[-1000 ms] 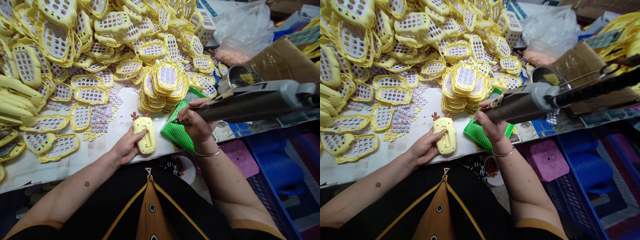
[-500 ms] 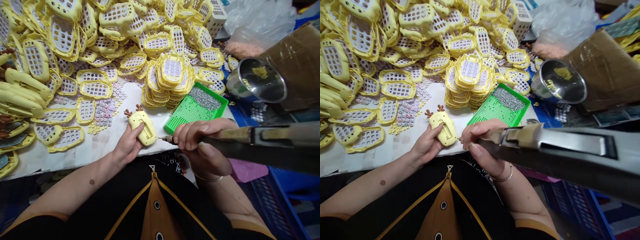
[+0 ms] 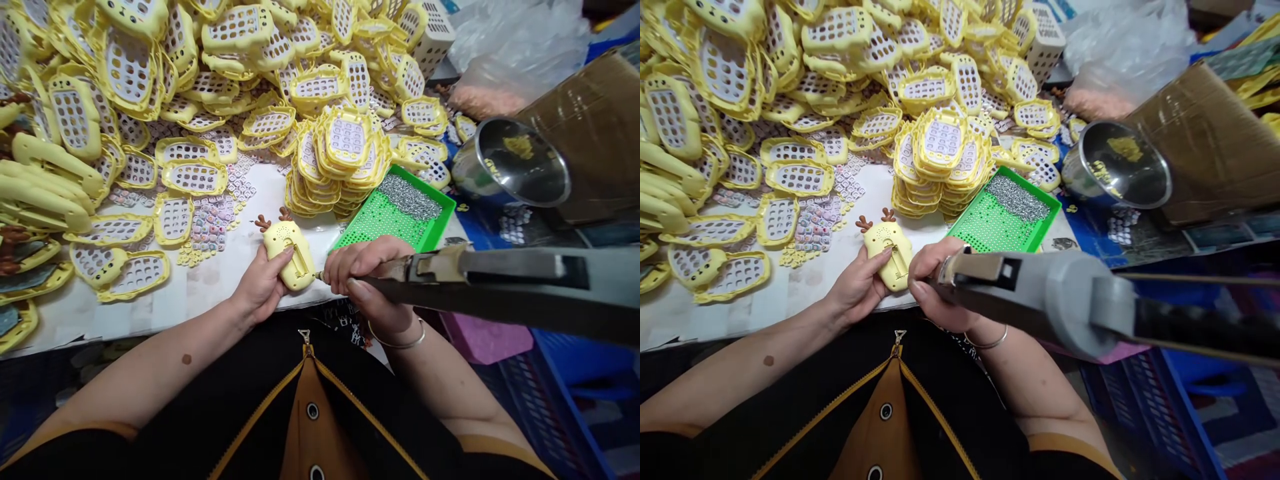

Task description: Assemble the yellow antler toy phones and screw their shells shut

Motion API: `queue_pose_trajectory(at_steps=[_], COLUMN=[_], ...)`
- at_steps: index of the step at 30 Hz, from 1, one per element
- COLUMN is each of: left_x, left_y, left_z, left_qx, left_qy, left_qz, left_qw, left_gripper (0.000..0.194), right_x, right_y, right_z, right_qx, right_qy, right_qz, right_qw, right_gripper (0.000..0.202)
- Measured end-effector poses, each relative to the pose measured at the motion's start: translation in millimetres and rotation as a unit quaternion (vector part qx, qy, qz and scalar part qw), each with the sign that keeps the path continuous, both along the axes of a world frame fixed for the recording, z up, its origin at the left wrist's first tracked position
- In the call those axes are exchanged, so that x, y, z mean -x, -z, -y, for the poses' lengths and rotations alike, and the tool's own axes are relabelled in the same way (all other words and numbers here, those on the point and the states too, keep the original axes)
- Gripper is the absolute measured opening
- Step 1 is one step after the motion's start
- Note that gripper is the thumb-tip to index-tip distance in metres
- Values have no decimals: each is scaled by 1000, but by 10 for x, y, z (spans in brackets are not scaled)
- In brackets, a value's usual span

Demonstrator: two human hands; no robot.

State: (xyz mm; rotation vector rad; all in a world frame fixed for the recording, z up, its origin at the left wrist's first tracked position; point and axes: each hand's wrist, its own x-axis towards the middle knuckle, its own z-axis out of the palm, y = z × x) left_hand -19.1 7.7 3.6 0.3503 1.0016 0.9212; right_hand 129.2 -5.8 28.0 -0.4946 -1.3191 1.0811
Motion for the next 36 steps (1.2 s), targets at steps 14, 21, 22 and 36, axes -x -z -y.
queue_pose_trajectory(at_steps=[14,21,22,36], left_x=[-34,-5,-3,-13], left_y=[-1,7,5,-5], left_z=[-15,-17,-19,-63], left_qx=[4,1,1,15], left_qy=[-10,-3,-3,-1], left_qz=[-44,-38,-37,-32], left_qw=[999,999,999,999], left_gripper=[44,44,43,41], right_x=[-141,-499,-524,-537], right_y=[-126,-70,-27,194], right_z=[32,-447,-495,-641], right_qx=[-4,-40,-29,9], right_qy=[58,247,259,252], right_qz=[-2,12,15,45], right_qw=[998,968,965,967], right_gripper=[15,16,17,22])
